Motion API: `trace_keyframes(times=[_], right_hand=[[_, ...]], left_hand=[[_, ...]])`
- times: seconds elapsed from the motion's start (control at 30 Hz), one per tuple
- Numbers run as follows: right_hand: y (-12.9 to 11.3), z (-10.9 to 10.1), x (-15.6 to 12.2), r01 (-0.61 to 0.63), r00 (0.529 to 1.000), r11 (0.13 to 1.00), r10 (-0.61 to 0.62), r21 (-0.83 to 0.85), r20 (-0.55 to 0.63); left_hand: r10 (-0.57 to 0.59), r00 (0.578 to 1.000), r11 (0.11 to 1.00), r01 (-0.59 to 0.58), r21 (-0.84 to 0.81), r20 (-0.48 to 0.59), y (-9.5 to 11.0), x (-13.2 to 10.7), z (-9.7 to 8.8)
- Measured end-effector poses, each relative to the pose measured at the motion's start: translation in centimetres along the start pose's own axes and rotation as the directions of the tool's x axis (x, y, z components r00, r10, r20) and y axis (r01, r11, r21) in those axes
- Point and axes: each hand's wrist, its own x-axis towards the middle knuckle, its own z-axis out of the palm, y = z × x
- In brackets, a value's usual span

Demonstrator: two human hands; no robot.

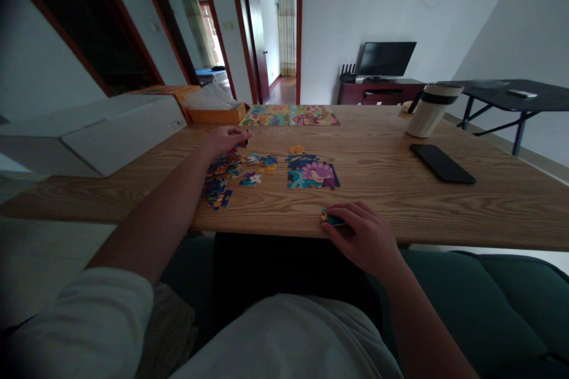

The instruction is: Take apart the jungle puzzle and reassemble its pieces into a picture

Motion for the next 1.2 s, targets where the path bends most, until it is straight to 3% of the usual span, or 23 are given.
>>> trace_keyframes(times=[0.2,0.37,0.77,0.87,0.97,1.07,1.2], right_hand=[[0.1,0.1,0.0,0.0,1.0,1.0,0.0,-0.013,-0.005],[0.1,0.0,0.0,0.002,1.0,1.0,-0.002,-0.006,-0.009],[0.3,0.3,-0.1,0.014,1.0,1.0,-0.015,-0.01,-0.02],[0.2,0.2,-0.1,0.008,1.0,1.0,-0.008,-0.011,-0.015],[0.1,0.1,0.0,0.006,1.0,1.0,-0.006,-0.011,-0.009],[0.0,0.1,0.0,0.002,1.0,1.0,-0.002,-0.018,-0.008],[0.0,0.1,0.0,0.007,1.0,1.0,-0.008,-0.01,-0.014]], left_hand=[[0.075,0.995,0.981,-0.061,-0.183,0.068,0.3,-0.6,0.2],[0.024,0.982,0.977,0.016,-0.212,0.187,0.3,-0.7,0.6],[-0.064,0.974,0.887,0.154,-0.435,0.216,0.6,-0.7,0.2],[-0.063,0.986,0.899,0.124,-0.42,0.156,0.3,-0.3,0.2],[0.025,0.997,0.924,0.002,-0.382,0.067,-0.1,-0.1,0.2],[0.061,0.992,0.951,-0.026,-0.308,0.106,-0.2,0.0,-0.3],[0.011,0.988,1.0,-0.015,0.023,0.156,0.2,0.6,-2.4]])
